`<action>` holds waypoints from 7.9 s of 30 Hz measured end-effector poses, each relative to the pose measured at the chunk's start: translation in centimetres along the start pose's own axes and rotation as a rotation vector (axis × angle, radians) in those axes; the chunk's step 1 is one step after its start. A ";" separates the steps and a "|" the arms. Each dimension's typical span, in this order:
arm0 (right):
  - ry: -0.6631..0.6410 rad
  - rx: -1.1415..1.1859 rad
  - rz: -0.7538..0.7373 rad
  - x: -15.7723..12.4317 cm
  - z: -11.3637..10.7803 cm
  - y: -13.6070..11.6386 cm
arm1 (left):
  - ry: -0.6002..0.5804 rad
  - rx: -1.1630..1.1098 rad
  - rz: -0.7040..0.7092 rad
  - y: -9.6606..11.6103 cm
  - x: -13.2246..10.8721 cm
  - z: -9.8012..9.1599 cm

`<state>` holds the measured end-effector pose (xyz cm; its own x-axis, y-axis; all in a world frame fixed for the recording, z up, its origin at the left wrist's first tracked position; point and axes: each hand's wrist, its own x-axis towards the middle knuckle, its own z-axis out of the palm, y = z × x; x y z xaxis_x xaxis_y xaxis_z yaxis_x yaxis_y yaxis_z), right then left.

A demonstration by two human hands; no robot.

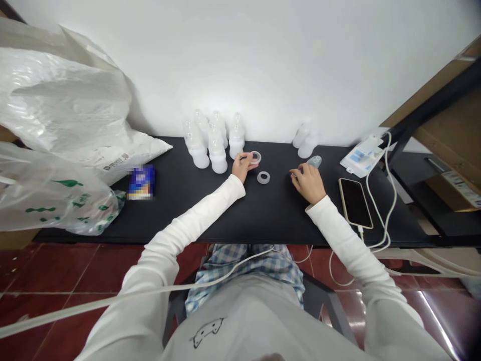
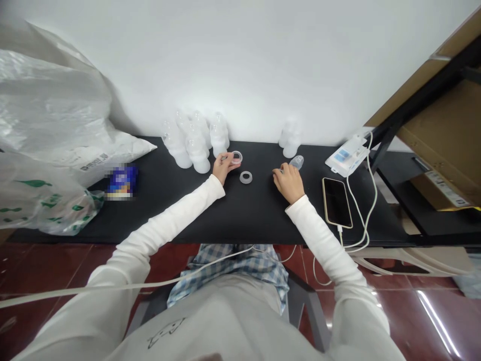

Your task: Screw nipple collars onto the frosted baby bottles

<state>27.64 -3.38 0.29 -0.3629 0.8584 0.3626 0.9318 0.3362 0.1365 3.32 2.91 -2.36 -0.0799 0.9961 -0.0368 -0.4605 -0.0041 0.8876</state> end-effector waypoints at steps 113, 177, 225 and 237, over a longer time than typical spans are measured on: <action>0.376 1.462 0.444 7.9 2.5 -5.1 | -0.022 1.730 0.561 4.7 -4.2 -9.9; 0.024 1.434 0.061 6.0 -3.9 -2.6 | -0.631 0.707 -0.279 9.3 -2.7 -0.7; 0.109 0.337 0.096 6.4 -2.5 -2.6 | -0.397 1.413 0.736 5.9 -3.7 -2.1; 0.190 0.279 0.465 4.8 -3.2 4.4 | -0.169 1.388 0.884 6.6 -3.6 -4.7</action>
<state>30.07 0.94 5.59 0.1164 0.8643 0.4893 0.9474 0.0513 -0.3159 -3.58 -1.08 1.51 0.2624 0.7263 0.6354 0.7700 -0.5545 0.3158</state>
